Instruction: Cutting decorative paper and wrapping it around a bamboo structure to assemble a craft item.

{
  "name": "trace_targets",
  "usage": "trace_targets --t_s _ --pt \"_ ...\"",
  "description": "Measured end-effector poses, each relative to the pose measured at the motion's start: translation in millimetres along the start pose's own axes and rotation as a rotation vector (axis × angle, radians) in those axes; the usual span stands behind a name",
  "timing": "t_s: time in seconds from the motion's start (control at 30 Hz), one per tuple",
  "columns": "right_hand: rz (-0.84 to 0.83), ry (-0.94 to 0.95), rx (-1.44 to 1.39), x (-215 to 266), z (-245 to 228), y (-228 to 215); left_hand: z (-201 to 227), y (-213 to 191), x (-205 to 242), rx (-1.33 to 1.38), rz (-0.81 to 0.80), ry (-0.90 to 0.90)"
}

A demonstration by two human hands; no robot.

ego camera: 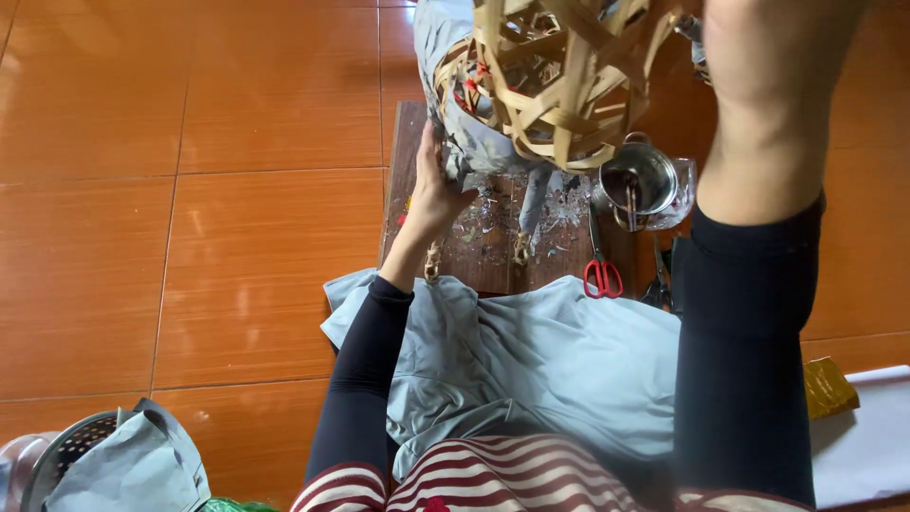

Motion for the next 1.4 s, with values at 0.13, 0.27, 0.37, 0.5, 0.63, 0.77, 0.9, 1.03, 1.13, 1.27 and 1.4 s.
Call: trace_targets --t_s 0.13,0.27,0.37,0.5,0.63,0.77,0.9,1.03,1.13,1.27,1.4 --pt "-0.017 0.004 0.044 6 14 -1 30 -1 -17 -0.264 0.059 0.101" --pt "-0.032 -0.009 0.082 13 42 0 37 -5 -28 -0.152 0.075 0.115" --pt "-0.055 -0.023 0.112 3 24 3 47 -9 -31 -0.269 0.070 0.200" --pt "-0.089 -0.040 0.147 -4 20 9 66 -7 -34 -0.287 0.056 0.181" --pt "-0.117 -0.049 0.185 -5 23 13 68 -7 -31 -0.257 0.040 0.220" --pt "-0.137 -0.059 0.227 -4 26 18 57 -12 -30 -0.132 -0.001 0.105" --pt "-0.164 -0.061 0.265 5 34 22 56 -16 -32 -0.043 -0.042 0.004" --pt "-0.144 -0.007 0.252 18 19 29 46 -21 -31 -0.129 -0.045 0.005" --pt "-0.079 0.093 0.195 24 18 25 45 -21 -32 -0.022 -0.060 -0.032" --pt "-0.030 0.145 0.180 24 15 21 46 -19 -31 0.187 -0.100 -0.041" --pt "-0.027 0.028 0.283 14 2 19 48 -25 -28 0.093 -0.114 0.033"
Point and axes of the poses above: each hand's wrist, its own x-axis away from the middle knuckle, its own y-axis out of the palm, z = x × y, the point moved 9 cm from there along -x, towards the middle knuckle, and after that the axes turned 2 degrees about y, right-handed, at the moved point
